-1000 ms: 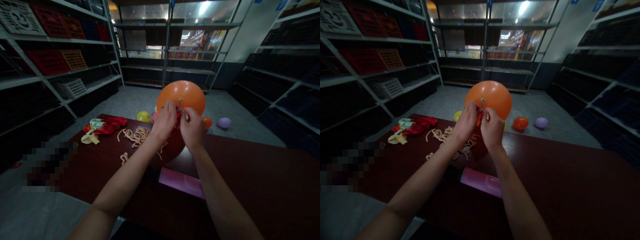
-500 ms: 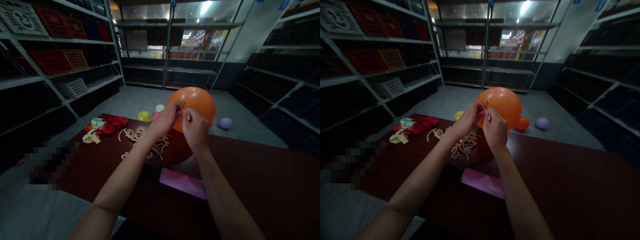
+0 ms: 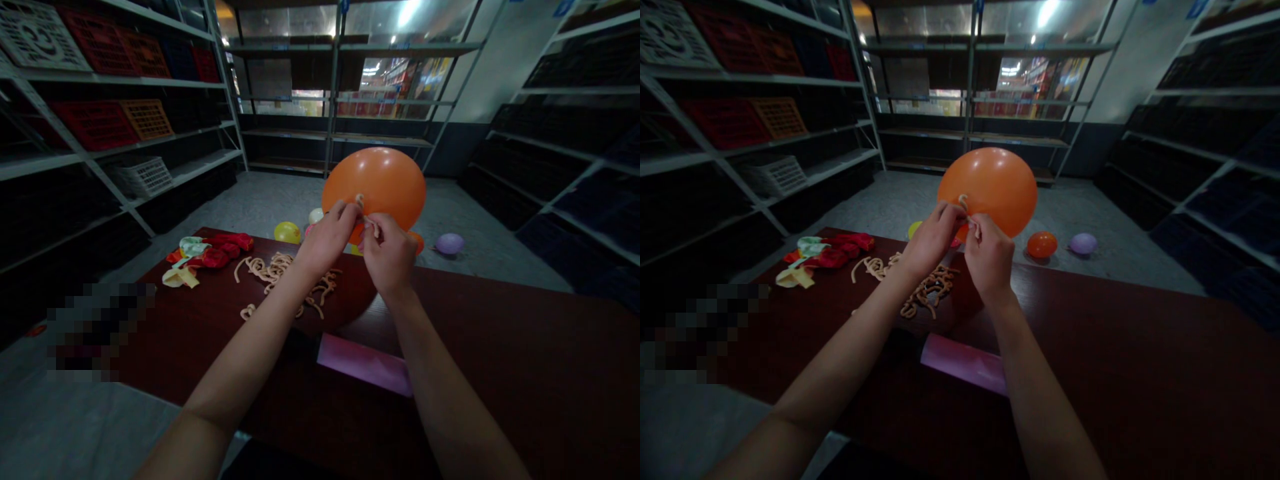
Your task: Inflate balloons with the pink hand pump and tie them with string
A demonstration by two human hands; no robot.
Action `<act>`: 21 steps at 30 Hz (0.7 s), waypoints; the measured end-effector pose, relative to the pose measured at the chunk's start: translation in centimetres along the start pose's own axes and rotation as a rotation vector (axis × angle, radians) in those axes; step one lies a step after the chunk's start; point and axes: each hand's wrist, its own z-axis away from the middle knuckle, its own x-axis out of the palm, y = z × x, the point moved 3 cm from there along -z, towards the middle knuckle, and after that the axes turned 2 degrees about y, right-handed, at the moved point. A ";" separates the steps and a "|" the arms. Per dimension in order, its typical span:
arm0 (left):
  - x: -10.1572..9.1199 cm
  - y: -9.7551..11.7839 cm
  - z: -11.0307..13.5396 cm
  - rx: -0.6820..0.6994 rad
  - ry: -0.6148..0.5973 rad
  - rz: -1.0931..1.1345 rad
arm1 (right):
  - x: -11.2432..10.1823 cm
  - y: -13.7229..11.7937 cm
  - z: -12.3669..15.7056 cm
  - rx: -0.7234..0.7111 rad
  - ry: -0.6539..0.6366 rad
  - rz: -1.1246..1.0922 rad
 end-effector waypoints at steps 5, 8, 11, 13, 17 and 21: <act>0.2 -0.1 -0.2 0.013 0.038 0.018 | 0.0 -0.1 0.0 0.008 -0.020 0.007; 0.3 -0.3 -0.4 -0.011 0.055 0.098 | 0.0 -0.2 0.0 -0.019 -0.050 0.035; 0.2 -0.5 -0.5 -0.062 0.056 0.183 | 0.0 -0.2 0.1 -0.043 -0.082 0.084; 0.1 -0.7 -0.6 -0.081 0.049 0.226 | 0.0 -0.2 0.1 -0.065 -0.093 0.102; -0.1 -0.9 -0.5 -0.070 -0.025 0.261 | 0.0 -0.3 0.1 -0.100 -0.097 0.111; -0.1 -0.9 -0.2 -0.001 -0.120 0.261 | -0.2 -0.1 -0.1 -0.068 -0.096 0.085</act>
